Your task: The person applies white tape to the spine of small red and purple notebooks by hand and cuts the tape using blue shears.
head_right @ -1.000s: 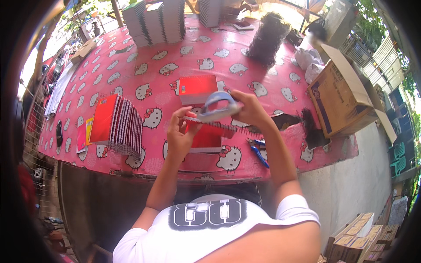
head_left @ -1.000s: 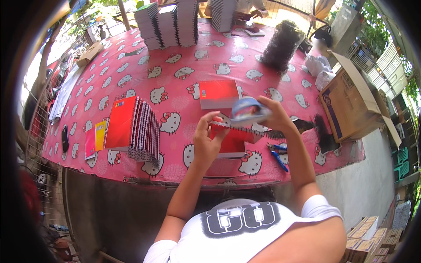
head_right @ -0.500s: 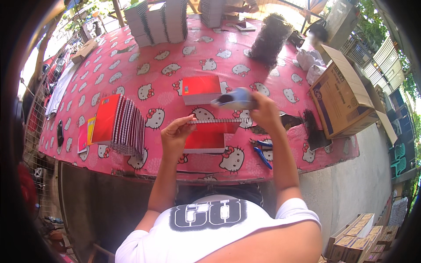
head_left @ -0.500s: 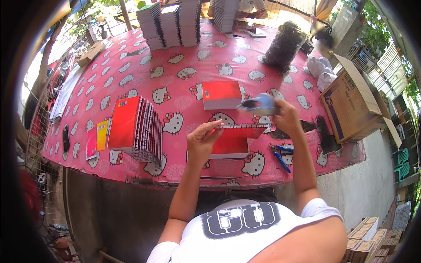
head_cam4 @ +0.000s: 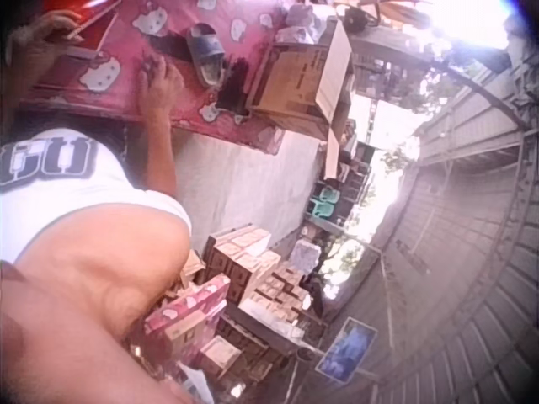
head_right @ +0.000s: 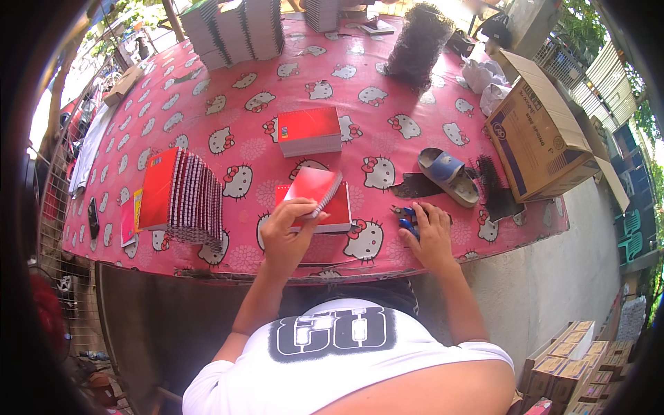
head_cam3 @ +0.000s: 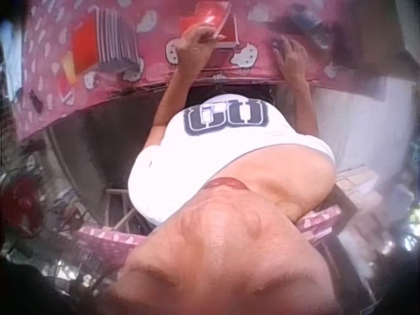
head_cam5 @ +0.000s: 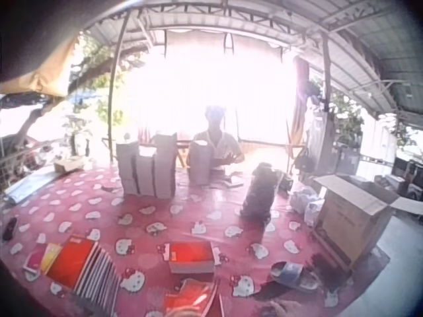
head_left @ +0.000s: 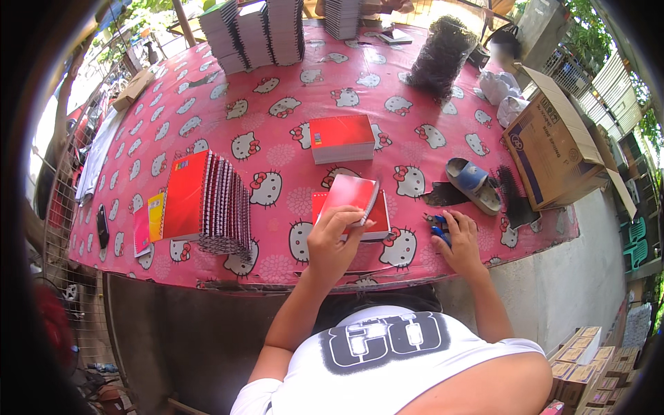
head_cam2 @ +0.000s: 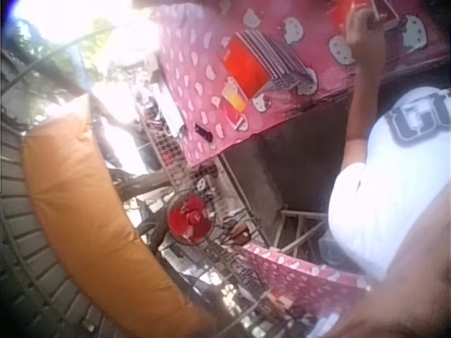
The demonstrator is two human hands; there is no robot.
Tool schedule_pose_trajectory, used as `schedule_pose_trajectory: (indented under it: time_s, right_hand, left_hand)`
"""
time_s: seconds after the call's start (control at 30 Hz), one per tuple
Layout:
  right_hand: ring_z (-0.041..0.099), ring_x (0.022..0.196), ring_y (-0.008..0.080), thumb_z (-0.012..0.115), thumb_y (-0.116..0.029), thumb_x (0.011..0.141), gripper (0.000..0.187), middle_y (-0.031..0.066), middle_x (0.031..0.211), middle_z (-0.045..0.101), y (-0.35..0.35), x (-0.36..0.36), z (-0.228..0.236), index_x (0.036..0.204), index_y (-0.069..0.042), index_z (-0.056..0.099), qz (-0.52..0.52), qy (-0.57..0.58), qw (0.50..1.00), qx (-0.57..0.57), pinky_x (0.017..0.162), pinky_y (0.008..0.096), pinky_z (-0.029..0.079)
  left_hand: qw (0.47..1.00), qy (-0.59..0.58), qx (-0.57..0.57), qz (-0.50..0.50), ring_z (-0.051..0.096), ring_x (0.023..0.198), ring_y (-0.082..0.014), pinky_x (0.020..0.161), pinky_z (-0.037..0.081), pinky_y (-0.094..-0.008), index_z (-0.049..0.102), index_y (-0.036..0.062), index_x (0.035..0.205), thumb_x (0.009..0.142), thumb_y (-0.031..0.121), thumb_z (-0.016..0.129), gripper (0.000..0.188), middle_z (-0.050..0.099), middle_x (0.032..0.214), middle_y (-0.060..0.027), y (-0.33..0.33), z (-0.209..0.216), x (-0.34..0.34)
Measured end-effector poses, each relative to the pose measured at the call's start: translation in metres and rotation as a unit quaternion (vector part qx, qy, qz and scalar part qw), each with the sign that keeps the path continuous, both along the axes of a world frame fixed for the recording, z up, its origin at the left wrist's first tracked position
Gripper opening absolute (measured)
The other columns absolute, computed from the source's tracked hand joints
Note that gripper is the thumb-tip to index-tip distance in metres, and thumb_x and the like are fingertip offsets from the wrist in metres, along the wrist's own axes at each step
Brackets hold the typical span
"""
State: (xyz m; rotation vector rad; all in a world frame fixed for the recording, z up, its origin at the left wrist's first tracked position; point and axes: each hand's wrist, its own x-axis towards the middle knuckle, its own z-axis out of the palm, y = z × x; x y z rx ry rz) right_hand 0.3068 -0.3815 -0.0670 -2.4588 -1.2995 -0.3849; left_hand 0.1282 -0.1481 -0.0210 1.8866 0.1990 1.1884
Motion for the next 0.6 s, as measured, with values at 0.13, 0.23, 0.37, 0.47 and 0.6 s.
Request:
schedule_pose_trajectory:
  time_s: [0.13, 0.23, 0.37, 0.47, 0.6]
  right_hand:
    - [0.055, 0.105, 0.0334, 0.073, -0.028, 0.08, 0.045, 0.0152, 0.113, 0.059, 0.019, -0.014, 0.03, 0.117, -0.004, 0.061, 0.024, 0.204, 0.977, 0.047, 0.091, 0.0437, 0.044]
    - [0.056, 0.103, 0.0322, 0.074, -0.026, 0.079, 0.045, 0.0149, 0.109, 0.06, 0.052, -0.052, 0.067, 0.116, -0.004, 0.062, 0.133, 0.241, 0.956, 0.106, 0.088, 0.0431, 0.045]
    - [0.056, 0.103, 0.032, 0.076, -0.026, 0.077, 0.047, 0.0145, 0.107, 0.061, 0.068, -0.061, 0.079, 0.116, -0.005, 0.062, 0.153, 0.172, 0.966, 0.118, 0.088, 0.0434, 0.045]
    - [0.056, 0.103, 0.0324, 0.077, -0.025, 0.076, 0.047, 0.0145, 0.107, 0.061, 0.069, -0.063, 0.081, 0.115, -0.005, 0.063, 0.15, 0.18, 0.967, 0.102, 0.088, 0.0438, 0.045]
    - [0.056, 0.103, 0.0324, 0.078, -0.024, 0.074, 0.046, 0.0144, 0.106, 0.061, 0.066, -0.06, 0.08, 0.114, -0.006, 0.064, 0.143, 0.211, 0.96, 0.117, 0.089, 0.0436, 0.045]
  left_hand:
    - [0.999, 0.007, 0.002, 0.032, 0.069, 0.085, -0.0182, 0.068, 0.058, -0.0278, 0.067, -0.0005, 0.093, 0.072, -0.004, 0.079, 0.024, 0.068, 0.097, -0.0133, -0.005, -0.02, 0.009]
    - [0.998, 0.006, 0.03, 0.046, 0.069, 0.083, -0.0187, 0.068, 0.057, -0.0278, 0.068, -0.0006, 0.091, 0.072, -0.005, 0.079, 0.022, 0.068, 0.096, -0.0132, -0.006, -0.018, 0.007]
    - [0.997, 0.004, 0.056, 0.055, 0.068, 0.082, -0.0204, 0.069, 0.056, -0.0275, 0.069, -0.0004, 0.091, 0.072, -0.007, 0.077, 0.022, 0.069, 0.095, -0.0128, -0.005, -0.018, 0.007]
    - [0.996, -0.001, 0.074, 0.046, 0.068, 0.084, -0.0208, 0.071, 0.055, -0.0275, 0.07, 0.0, 0.093, 0.071, -0.008, 0.077, 0.025, 0.069, 0.095, -0.0125, -0.005, -0.016, 0.006]
    - [0.997, -0.005, 0.064, 0.031, 0.067, 0.083, -0.0222, 0.07, 0.054, -0.0294, 0.07, 0.0, 0.095, 0.07, -0.01, 0.075, 0.027, 0.069, 0.095, -0.0124, -0.004, -0.016, 0.006]
